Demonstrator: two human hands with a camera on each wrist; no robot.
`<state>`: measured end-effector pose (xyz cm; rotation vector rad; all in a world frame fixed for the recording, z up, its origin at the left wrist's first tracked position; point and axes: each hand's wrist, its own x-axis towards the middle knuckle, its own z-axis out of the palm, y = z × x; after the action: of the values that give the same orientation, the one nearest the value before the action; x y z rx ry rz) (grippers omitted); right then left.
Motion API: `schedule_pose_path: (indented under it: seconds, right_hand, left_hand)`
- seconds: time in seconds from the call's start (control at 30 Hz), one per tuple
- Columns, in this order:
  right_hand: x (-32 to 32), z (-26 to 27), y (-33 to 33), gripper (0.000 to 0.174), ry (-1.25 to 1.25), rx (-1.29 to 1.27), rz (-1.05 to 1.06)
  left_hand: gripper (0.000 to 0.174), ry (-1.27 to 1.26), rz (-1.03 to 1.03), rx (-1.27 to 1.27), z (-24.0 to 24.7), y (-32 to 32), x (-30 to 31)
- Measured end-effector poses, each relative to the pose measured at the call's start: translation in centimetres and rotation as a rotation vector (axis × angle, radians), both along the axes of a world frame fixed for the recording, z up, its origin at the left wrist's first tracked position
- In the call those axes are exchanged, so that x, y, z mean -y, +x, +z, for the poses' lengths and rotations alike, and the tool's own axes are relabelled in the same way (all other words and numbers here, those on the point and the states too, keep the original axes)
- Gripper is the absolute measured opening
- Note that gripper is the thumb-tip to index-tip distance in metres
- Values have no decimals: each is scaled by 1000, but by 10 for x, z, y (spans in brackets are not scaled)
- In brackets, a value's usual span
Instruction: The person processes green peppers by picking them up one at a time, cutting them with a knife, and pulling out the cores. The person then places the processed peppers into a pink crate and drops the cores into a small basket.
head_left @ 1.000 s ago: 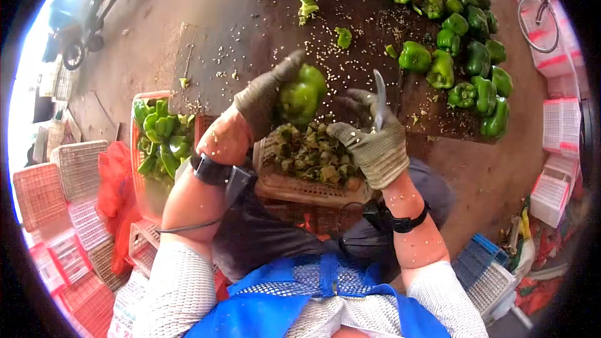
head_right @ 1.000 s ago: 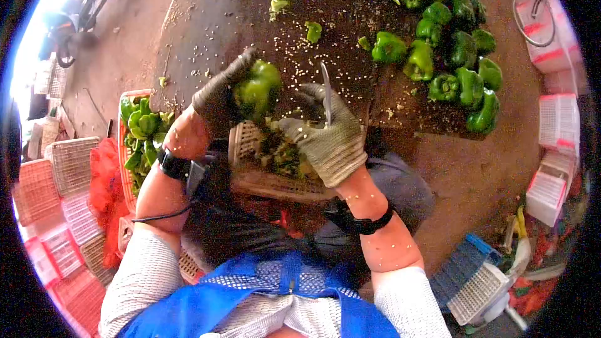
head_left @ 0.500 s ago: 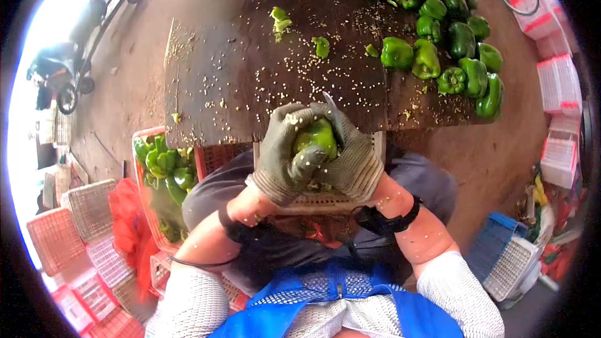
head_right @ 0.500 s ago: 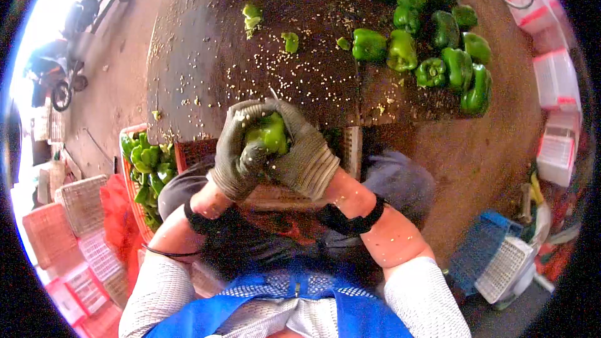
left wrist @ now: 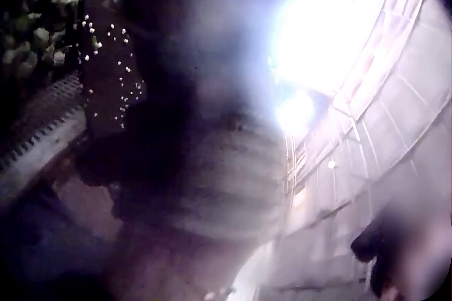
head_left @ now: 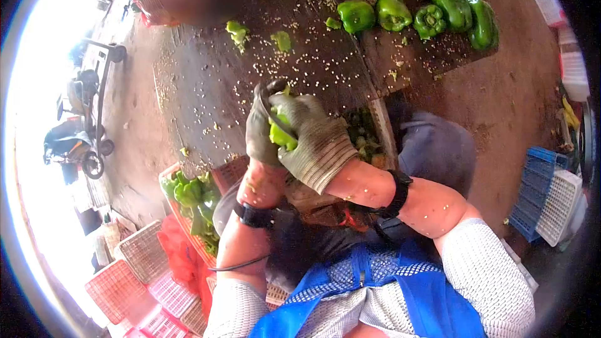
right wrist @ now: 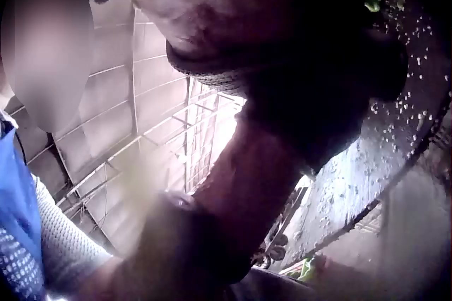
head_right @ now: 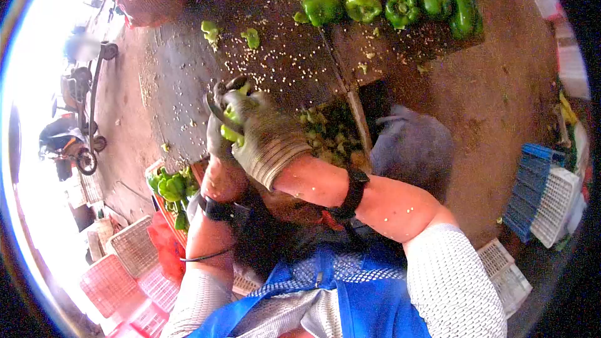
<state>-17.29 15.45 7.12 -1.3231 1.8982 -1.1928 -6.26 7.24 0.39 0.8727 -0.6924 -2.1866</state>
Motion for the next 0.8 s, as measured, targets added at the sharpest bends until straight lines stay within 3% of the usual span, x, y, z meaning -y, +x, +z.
schedule_pose_path:
  seconds: [0.1, 0.23, 0.33, 0.43, 0.5, 0.6, 0.63, 0.73, 0.8]
  right_hand:
    - [-10, 5, 9, 51, 69, -56, 129]
    - [-2, -12, -4, 57, -421, 168, 126]
    - [-4, 20, -18, 65, -269, 378, 144]
    - [-4, 31, -43, 63, 17, 834, 114]
    - [-2, 32, -45, 64, 14, 931, 33]
    - [-2, 18, -40, 66, -5, 926, 116]
    - [3, -19, -43, 67, -100, 690, 174]
    - [1, 2, -28, 65, 25, 792, 110]
    - [4, -18, -40, 64, -13, 831, 93]
  left_hand:
    - [45, 165, -104, -165, -8, -6, 1]
    - [50, 195, -124, -298, -4, -16, 13]
    - [58, 191, -34, -324, 18, -7, 29]
    - [66, 173, 141, -258, 42, 8, 44]
    - [70, 129, 99, -438, 57, 24, 49]
    - [63, 78, 253, -386, 71, 47, 55]
    - [58, 29, 267, -401, 77, 60, 56]
    - [57, -141, 398, -292, 100, 114, 55]
    - [57, -223, 517, -193, 110, 167, 45]
